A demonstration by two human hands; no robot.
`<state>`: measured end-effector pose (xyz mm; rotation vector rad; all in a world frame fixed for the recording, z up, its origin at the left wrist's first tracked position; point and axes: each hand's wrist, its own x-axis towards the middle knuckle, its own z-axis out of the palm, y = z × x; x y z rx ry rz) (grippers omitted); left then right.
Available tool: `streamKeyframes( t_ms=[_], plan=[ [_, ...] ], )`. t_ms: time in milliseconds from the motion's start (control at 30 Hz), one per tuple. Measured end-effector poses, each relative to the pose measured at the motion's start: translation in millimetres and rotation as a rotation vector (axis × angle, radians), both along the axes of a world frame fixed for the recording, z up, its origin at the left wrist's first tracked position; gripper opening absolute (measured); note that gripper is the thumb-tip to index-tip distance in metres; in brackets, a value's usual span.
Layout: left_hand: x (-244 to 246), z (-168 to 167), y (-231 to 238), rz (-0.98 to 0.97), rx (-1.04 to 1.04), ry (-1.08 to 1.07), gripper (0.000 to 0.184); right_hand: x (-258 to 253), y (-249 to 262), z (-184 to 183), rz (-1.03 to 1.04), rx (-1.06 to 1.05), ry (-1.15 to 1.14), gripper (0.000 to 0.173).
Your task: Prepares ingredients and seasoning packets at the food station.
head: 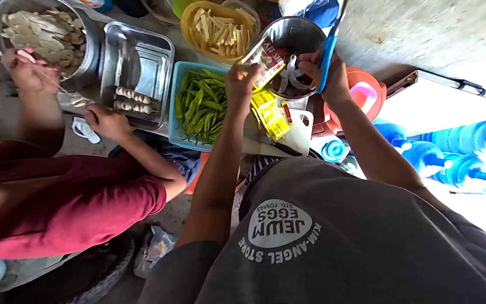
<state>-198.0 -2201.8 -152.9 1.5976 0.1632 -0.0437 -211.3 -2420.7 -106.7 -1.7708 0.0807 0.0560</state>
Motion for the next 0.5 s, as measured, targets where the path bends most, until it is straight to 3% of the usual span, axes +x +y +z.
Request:
streamKeyframes(
  t_ms=[100,200,333,500],
  plan=[
    [42.8,16.7,-4.5,-0.171,0.591,0.013,0.042,-7.6,-30.2,-2.3,-0.090,0.022,-0.008,0.026],
    [72.8,29.4,-29.9,-0.392,0.939,0.119,0.042,-31.6,-59.6,-12.5,-0.152,-0.018,-0.007,0.028],
    [96.8,26.7,-54.7,-0.569,1.133,0.150,0.039,-72.7,-86.6,-23.2,-0.201,-0.115,0.065,0.031],
    [107.3,24.5,-68.2,-0.695,1.218,0.176,0.032,-122.9,-107.4,-33.3,-0.267,-0.128,0.137,0.024]
  ],
)
